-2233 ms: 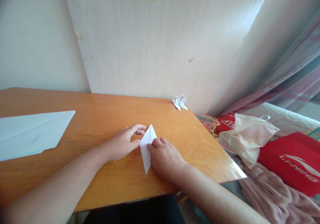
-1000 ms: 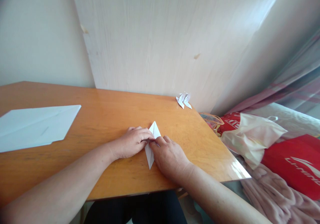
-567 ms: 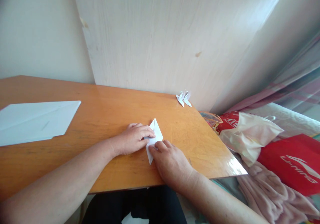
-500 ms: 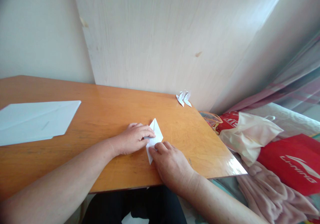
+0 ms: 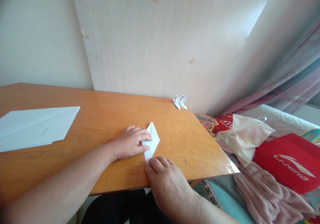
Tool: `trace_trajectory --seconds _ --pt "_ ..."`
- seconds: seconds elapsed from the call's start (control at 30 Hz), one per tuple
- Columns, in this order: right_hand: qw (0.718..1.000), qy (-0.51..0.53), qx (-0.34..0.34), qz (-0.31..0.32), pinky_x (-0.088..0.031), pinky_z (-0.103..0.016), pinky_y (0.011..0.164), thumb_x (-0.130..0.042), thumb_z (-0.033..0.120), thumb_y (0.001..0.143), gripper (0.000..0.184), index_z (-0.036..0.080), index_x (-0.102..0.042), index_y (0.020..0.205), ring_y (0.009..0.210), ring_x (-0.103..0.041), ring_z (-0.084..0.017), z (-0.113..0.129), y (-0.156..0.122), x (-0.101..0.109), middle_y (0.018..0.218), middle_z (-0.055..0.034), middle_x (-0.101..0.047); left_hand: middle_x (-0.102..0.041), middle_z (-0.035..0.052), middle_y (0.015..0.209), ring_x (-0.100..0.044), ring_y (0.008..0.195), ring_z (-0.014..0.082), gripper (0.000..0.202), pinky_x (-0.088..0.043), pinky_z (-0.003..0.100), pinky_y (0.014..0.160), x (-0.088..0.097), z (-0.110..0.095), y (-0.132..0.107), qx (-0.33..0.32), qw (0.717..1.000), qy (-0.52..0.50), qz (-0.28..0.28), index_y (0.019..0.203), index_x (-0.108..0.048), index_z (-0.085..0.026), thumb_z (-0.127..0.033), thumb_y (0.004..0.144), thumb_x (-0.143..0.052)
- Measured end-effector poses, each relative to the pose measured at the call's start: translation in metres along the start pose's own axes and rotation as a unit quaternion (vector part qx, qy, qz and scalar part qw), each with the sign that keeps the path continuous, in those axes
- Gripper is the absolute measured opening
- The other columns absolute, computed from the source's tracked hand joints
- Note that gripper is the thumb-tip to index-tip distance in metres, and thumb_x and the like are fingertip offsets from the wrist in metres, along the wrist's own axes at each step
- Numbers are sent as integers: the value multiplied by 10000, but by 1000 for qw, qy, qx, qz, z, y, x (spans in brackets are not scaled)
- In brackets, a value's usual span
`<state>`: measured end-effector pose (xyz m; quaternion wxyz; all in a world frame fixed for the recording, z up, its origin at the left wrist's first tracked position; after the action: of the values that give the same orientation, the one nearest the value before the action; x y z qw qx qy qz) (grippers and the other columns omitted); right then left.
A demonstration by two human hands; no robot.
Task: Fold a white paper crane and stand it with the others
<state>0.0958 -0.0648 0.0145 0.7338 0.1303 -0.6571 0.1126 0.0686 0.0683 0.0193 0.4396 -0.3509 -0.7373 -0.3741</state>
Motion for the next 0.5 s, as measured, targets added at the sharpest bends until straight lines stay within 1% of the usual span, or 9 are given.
trace_trajectory --seconds 0.07,0.13,0.27,0.37,0.5 --pt "1000 5 1 -7 -516 -395 973 -497 84 891 336 166 -611 1196 1064 -593 -240 3 -3 1 1168 -106 -644 -711 9 1205 -594 1117 289 317 -318 471 1016 3 -5 -1 1 1000 7 -4 1114 -711 -332 -499 850 -658" --pt "1000 16 5 -16 -509 -402 984 -515 101 872 361 171 -608 1214 1102 -585 -253 6 -7 3 1200 -108 -643 -712 20 1194 -591 1120 297 342 -296 494 1038 5 -9 -2 5 1000 17 -3 1089 -715 -318 -534 827 -679" --pt "997 67 15 -43 -503 -389 985 -522 127 870 368 200 -618 1217 1115 -586 -244 10 -19 7 1224 -90 -652 -700 39 1231 -576 1144 304 364 -249 538 1079 6 -16 -5 7 999 37 1 1112 -707 -296 -509 816 -693" --pt "989 116 19 -90 -506 -375 976 -510 129 893 373 216 -616 1240 1100 -596 -226 6 -29 13 1231 -79 -658 -695 53 1250 -565 1172 318 359 -220 560 1095 7 -20 -7 7 998 55 1 1132 -700 -291 -486 832 -679" --pt "975 154 -9 -162 -526 -352 923 -476 122 942 353 223 -636 1240 1045 -625 -207 -13 -38 25 1168 -83 -686 -690 63 1265 -565 1177 324 346 -296 517 1040 7 -31 -9 4 997 74 28 1149 -694 -291 -439 838 -663"
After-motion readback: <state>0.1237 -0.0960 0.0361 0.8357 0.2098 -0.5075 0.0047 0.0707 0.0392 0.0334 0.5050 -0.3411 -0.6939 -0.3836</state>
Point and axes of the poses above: each hand's wrist, its own y-axis towards the middle knuckle, its own x-axis out of the back of the hand, z = x × y, the point moved 10 cm from there along y, towards the middle knuckle
